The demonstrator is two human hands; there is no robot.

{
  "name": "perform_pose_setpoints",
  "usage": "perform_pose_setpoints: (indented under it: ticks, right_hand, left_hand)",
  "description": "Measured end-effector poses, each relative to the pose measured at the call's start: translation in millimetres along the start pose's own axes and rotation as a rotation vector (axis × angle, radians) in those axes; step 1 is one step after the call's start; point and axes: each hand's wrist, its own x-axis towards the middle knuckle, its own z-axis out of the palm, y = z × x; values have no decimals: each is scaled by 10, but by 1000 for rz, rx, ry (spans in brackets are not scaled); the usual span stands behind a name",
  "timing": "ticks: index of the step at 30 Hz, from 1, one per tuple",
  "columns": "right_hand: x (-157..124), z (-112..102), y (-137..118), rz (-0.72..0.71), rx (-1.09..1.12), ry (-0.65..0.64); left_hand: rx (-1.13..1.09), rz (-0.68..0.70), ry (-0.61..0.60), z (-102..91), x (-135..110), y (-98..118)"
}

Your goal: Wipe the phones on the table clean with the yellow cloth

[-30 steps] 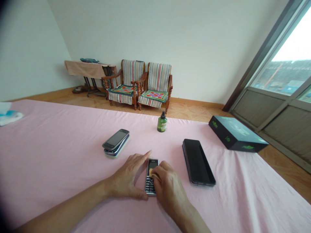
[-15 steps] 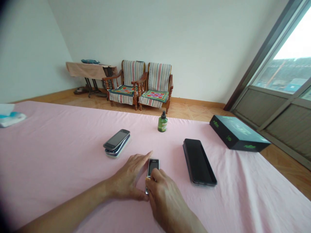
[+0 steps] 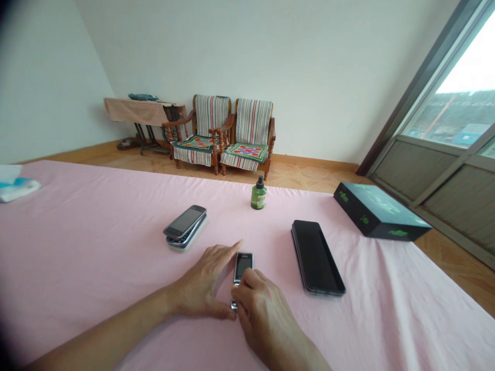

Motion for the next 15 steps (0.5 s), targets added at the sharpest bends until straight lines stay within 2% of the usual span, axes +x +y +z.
perform_pose_setpoints:
  ticks: [4,8,15]
  right_hand:
    - [17,10,19,-4,78,18]
    - [82,26,56,-9,33,83]
    - [36,34,-5,-35,-56,14]
  left_hand:
    - [-7,-2,-3,-1,2,5]
    - [-6,-14,5,15,0,-7]
    - [-4,6,6,5,-2,5]
